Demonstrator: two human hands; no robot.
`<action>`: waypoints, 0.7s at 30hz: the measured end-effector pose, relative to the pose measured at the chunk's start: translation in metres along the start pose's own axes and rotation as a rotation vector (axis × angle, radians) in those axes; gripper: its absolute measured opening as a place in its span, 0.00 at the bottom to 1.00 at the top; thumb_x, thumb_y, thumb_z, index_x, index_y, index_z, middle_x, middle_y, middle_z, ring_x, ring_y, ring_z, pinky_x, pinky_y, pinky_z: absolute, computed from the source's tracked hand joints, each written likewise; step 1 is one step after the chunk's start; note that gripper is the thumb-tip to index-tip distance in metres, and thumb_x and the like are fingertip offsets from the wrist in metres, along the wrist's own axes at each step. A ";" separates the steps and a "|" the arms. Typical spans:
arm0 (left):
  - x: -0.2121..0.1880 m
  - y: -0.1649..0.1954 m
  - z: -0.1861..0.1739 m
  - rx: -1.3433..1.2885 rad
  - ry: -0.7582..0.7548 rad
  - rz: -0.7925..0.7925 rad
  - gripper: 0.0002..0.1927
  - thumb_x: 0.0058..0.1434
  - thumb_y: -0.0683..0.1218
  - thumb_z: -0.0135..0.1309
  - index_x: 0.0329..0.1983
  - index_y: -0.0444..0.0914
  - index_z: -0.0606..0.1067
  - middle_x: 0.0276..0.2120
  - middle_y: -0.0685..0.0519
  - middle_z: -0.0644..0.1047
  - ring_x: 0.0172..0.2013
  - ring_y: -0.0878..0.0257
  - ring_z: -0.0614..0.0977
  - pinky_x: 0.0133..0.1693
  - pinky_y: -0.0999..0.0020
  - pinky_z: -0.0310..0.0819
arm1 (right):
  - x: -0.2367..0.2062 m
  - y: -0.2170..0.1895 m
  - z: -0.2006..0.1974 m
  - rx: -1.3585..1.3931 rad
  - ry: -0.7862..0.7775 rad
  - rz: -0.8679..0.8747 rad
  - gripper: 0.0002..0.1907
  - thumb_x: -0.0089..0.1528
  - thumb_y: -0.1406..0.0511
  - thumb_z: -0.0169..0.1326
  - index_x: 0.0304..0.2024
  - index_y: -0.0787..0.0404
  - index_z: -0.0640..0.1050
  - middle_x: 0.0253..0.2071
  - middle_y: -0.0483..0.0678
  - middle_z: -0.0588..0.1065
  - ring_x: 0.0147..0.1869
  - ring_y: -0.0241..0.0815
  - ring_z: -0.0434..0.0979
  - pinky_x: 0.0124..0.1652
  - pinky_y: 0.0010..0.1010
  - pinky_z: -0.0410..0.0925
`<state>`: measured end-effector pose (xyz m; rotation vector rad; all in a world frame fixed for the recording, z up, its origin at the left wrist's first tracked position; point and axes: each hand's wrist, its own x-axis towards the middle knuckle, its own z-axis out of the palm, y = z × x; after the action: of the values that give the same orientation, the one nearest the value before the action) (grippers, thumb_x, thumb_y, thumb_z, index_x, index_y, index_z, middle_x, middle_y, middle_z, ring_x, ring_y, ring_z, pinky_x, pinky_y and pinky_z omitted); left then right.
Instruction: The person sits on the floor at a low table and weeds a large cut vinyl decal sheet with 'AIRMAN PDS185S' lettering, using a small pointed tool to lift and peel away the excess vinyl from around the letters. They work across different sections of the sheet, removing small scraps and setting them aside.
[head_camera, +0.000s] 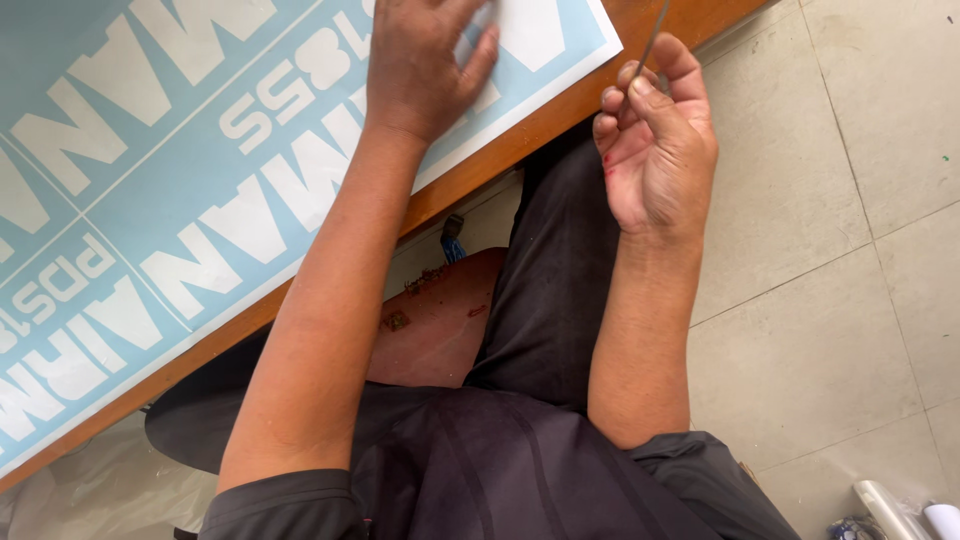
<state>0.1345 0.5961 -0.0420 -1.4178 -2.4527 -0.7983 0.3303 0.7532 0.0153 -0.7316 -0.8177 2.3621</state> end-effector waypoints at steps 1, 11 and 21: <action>-0.001 0.001 -0.002 0.038 0.011 0.042 0.13 0.67 0.47 0.62 0.54 0.45 0.80 0.54 0.49 0.76 0.57 0.52 0.73 0.59 0.51 0.68 | -0.002 -0.002 0.002 -0.021 0.004 0.005 0.12 0.69 0.76 0.50 0.53 0.60 0.73 0.42 0.47 0.76 0.43 0.37 0.78 0.42 0.27 0.74; 0.005 0.007 -0.015 0.048 0.012 0.129 0.14 0.61 0.48 0.61 0.50 0.54 0.84 0.66 0.59 0.70 0.69 0.58 0.63 0.70 0.52 0.56 | 0.011 0.019 0.032 -0.308 -0.032 -0.101 0.15 0.61 0.77 0.49 0.49 0.65 0.78 0.34 0.45 0.74 0.32 0.30 0.70 0.28 0.20 0.64; 0.005 0.007 -0.011 -0.005 0.029 0.017 0.11 0.62 0.48 0.64 0.47 0.45 0.80 0.60 0.57 0.74 0.65 0.58 0.68 0.66 0.53 0.61 | 0.027 0.034 0.048 -0.778 0.122 -0.205 0.06 0.62 0.73 0.56 0.38 0.70 0.83 0.26 0.45 0.77 0.25 0.27 0.71 0.25 0.18 0.64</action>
<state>0.1366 0.5968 -0.0282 -1.4163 -2.4155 -0.8162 0.2709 0.7289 0.0164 -1.0115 -1.6910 1.7618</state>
